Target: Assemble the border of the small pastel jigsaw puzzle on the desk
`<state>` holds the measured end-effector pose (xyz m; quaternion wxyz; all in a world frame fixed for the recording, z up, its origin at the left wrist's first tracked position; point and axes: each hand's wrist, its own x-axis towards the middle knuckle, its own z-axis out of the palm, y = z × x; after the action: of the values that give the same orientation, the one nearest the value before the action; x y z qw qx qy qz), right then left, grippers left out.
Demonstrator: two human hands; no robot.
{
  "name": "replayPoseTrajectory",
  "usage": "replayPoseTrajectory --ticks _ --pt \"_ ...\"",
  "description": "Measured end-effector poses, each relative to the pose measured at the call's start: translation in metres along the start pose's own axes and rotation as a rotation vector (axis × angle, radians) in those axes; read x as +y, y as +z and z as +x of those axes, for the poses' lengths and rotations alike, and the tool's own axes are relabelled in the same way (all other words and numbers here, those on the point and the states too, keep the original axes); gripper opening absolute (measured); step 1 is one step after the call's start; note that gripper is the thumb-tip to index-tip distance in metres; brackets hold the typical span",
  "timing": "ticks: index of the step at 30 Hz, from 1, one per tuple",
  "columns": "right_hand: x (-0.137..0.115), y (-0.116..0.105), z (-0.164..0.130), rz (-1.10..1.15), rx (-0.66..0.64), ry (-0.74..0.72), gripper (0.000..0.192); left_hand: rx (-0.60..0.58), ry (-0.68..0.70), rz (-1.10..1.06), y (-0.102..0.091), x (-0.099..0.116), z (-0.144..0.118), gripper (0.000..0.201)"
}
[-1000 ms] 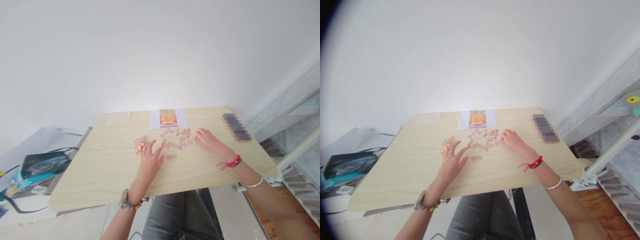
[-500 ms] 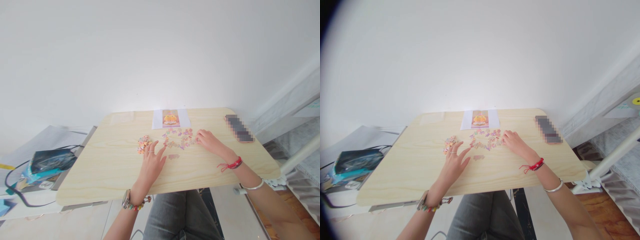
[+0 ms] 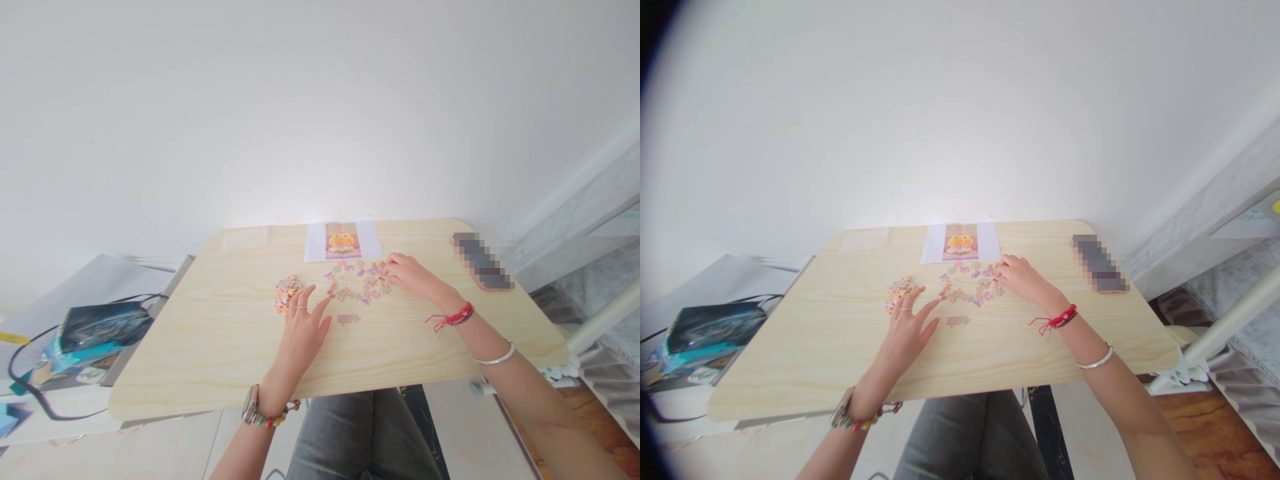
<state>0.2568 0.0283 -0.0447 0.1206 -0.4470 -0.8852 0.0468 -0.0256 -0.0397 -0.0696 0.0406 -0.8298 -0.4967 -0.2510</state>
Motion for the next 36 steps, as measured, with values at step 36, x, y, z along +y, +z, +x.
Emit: replayPoseTrajectory --ticks 36 --pt "-0.017 0.009 0.002 -0.023 0.022 -0.036 0.016 -0.017 0.011 -0.02 0.003 0.01 0.0 0.026"
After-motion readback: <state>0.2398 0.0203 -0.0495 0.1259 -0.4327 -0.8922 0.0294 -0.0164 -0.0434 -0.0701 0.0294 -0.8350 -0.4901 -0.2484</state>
